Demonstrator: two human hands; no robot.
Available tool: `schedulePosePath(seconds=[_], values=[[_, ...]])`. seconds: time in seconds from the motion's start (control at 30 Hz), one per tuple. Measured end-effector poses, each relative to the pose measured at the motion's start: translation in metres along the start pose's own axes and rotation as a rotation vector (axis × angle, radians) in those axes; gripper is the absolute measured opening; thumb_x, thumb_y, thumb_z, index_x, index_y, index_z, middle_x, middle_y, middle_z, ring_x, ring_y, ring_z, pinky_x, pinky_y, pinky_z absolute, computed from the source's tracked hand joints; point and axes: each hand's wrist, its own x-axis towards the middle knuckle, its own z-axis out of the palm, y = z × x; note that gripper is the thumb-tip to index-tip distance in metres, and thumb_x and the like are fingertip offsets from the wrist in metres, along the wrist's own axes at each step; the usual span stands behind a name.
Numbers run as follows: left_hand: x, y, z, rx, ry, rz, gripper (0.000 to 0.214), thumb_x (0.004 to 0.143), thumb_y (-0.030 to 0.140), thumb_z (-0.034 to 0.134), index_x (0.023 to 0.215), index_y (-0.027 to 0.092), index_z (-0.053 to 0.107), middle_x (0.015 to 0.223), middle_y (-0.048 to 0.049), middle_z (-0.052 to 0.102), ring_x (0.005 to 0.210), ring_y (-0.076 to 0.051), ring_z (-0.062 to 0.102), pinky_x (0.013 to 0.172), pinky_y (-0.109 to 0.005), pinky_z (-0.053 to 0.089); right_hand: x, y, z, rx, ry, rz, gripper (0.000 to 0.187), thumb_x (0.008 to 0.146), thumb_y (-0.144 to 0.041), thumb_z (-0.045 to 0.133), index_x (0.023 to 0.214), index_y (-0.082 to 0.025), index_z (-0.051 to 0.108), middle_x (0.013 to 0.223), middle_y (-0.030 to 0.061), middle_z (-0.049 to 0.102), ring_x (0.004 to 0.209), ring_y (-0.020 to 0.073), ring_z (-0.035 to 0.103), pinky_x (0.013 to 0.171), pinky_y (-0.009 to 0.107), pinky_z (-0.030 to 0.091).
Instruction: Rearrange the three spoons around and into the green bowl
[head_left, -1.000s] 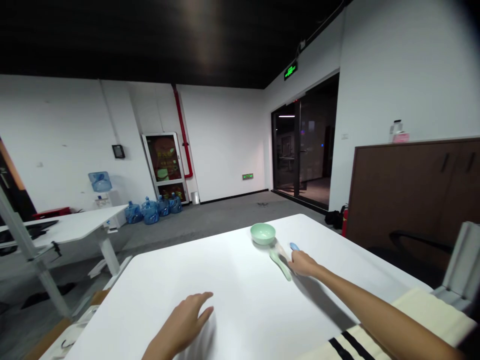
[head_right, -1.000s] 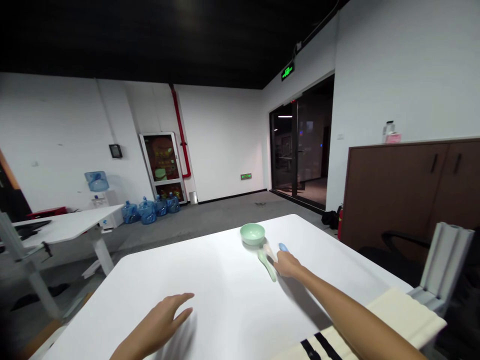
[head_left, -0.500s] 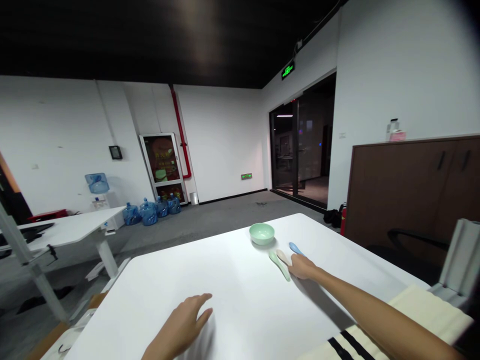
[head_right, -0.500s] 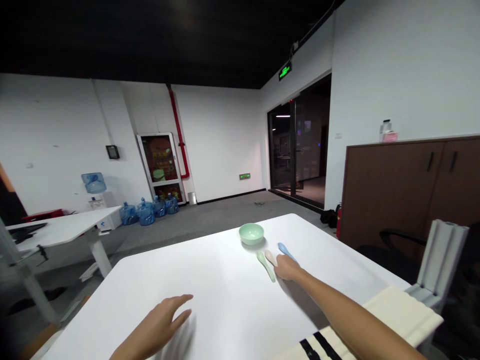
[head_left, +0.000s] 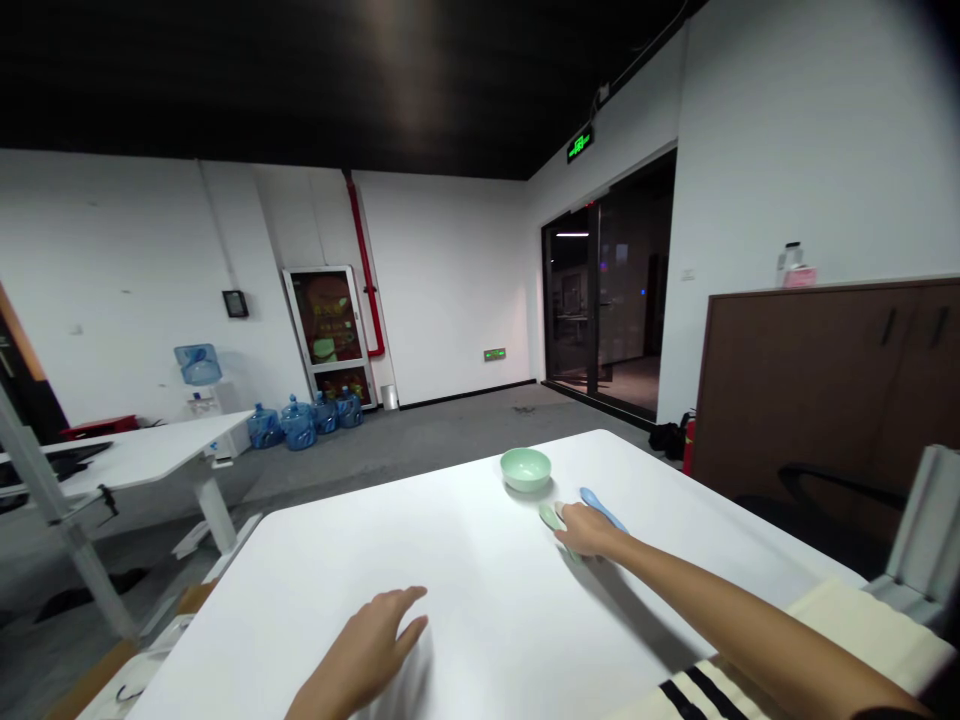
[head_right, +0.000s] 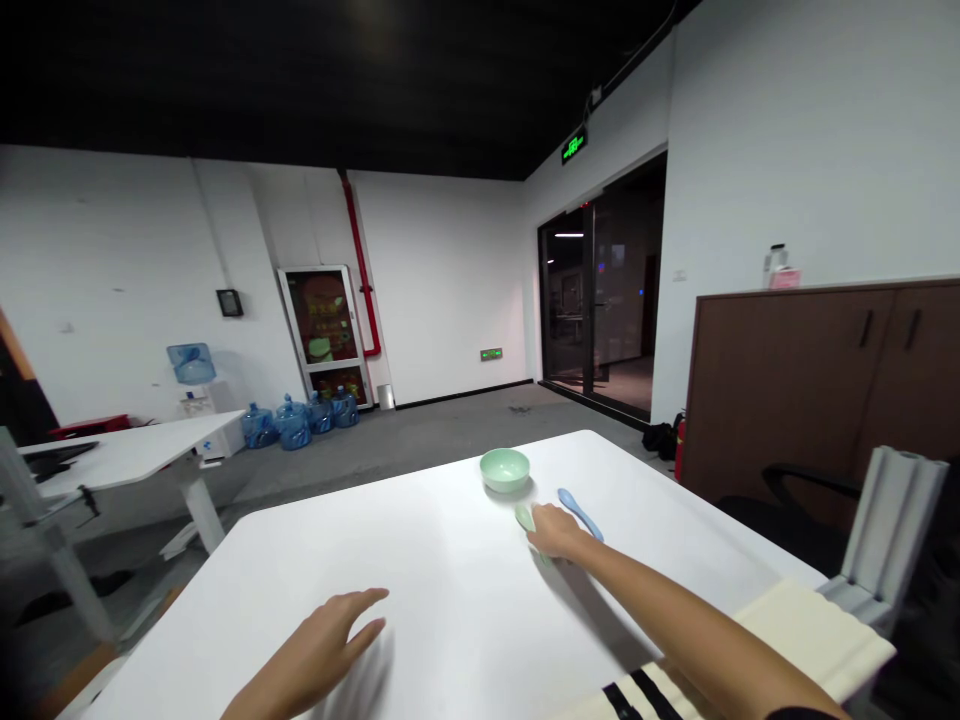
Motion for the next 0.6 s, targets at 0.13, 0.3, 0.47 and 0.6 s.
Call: schedulePosePath(seconds=[0.13, 0.3, 0.47, 0.6], values=[[-0.001, -0.002, -0.001, 0.002, 0.006, 0.006, 0.057, 0.088, 0.062, 0.037, 0.134, 0.031, 0.051, 0.136, -0.002, 0.057, 0.126, -0.025, 0.05, 0.104, -0.038, 0.039, 0.004, -0.005, 0.008, -0.001, -0.002, -0.02, 0.033, 0.075, -0.021, 0.06, 0.107, -0.017, 0.056, 0.108, 0.0158, 0.066, 0.095, 0.0278, 0.064, 0.066, 0.031, 0.04], [-0.001, 0.001, -0.001, 0.0, 0.011, 0.012, 0.056, 0.088, 0.061, 0.037, 0.133, 0.031, 0.052, 0.135, -0.0022, 0.058, 0.125, -0.025, 0.05, 0.104, -0.038, 0.039, 0.004, -0.016, 0.008, 0.036, 0.004, 0.002, 0.018, 0.078, -0.023, 0.057, 0.094, -0.015, 0.06, 0.107, 0.0156, 0.065, 0.092, 0.0272, 0.065, 0.062, 0.029, 0.04], [0.0, 0.004, -0.001, 0.001, 0.002, 0.015, 0.056, 0.088, 0.061, 0.037, 0.133, 0.031, 0.052, 0.134, -0.002, 0.058, 0.125, -0.025, 0.05, 0.102, -0.038, 0.04, 0.004, -0.042, 0.007, 0.031, 0.0, -0.066, 0.017, 0.079, -0.028, 0.058, 0.084, -0.013, 0.064, 0.097, 0.0159, 0.068, 0.092, 0.0264, 0.065, 0.066, 0.028, 0.042], [-0.001, 0.002, -0.002, 0.006, -0.002, 0.014, 0.056, 0.088, 0.061, 0.037, 0.133, 0.031, 0.052, 0.136, -0.002, 0.057, 0.126, -0.025, 0.049, 0.103, -0.038, 0.039, 0.004, -0.058, 0.013, 0.035, -0.018, -0.075, 0.018, 0.078, -0.03, 0.061, 0.084, -0.013, 0.066, 0.095, 0.0145, 0.07, 0.091, 0.0255, 0.066, 0.072, 0.029, 0.044]])
